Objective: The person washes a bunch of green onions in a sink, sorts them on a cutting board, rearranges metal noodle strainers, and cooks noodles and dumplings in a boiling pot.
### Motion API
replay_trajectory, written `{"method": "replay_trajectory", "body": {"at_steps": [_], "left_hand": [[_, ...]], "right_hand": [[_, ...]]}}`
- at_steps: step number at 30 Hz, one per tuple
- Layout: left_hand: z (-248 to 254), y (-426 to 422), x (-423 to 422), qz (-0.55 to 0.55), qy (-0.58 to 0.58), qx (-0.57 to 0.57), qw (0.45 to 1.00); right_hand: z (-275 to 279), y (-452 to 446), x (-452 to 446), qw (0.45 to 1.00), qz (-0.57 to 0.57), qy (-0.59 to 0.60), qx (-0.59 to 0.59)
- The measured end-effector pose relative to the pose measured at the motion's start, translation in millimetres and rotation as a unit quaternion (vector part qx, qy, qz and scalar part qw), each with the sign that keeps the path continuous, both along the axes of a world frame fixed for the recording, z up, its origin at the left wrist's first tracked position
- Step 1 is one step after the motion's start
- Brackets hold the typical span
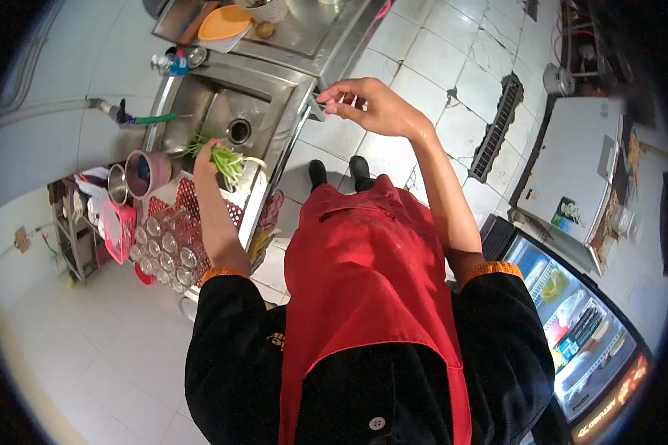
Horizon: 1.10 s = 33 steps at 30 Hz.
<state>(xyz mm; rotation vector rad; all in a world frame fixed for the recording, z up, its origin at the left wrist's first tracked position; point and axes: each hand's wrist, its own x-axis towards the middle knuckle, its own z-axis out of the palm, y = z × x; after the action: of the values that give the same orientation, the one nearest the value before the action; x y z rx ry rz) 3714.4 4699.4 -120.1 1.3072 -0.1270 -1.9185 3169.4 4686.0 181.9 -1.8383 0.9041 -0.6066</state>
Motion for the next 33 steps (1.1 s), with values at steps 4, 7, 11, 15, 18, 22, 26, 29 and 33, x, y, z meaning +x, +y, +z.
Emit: {"method": "replay_trajectory", "body": {"at_steps": [4, 7, 11, 15, 18, 22, 26, 29, 33], "left_hand": [[102.5, 19.7, -60.2, 0.176, 0.365, 0.032, 0.914], [80.5, 18.9, -52.0, 0.124, 0.394, 0.003, 0.911], [107.0, 32.6, -64.3, 0.127, 0.456, 0.040, 0.880], [107.4, 44.8, -57.8, 0.118, 0.421, -0.037, 0.899], [104.8, 55.2, -59.3, 0.270, 0.156, -0.103, 0.945], [148.5, 74.5, -70.8, 0.288, 0.228, -0.181, 0.912], [110.3, 60.6, -35.5, 0.253, 0.284, -0.070, 0.922], [84.6, 62.9, -24.7, 0.221, 0.268, -0.082, 0.934], [89.7, 56.1, -42.4, 0.192, 0.245, -0.073, 0.948]], "right_hand": [[-85.2, -5.8, 70.2, 0.984, 0.102, -0.098, 0.111], [-152.9, 5.1, 165.6, 0.974, 0.037, -0.139, 0.175], [-183.4, 27.4, 232.1, 0.999, -0.001, -0.014, -0.050], [-183.3, 26.3, 256.1, 0.970, 0.117, -0.097, 0.191], [-169.8, 34.5, 265.3, 0.904, 0.115, -0.116, 0.396], [-151.9, 37.7, 254.3, 0.935, 0.070, -0.091, 0.335], [-103.2, 36.2, 225.8, 0.969, -0.015, 0.023, 0.245], [-67.2, 27.6, 233.5, 0.972, -0.109, 0.036, 0.206], [-86.9, 15.3, 300.3, 0.975, -0.198, -0.008, 0.099]]}}
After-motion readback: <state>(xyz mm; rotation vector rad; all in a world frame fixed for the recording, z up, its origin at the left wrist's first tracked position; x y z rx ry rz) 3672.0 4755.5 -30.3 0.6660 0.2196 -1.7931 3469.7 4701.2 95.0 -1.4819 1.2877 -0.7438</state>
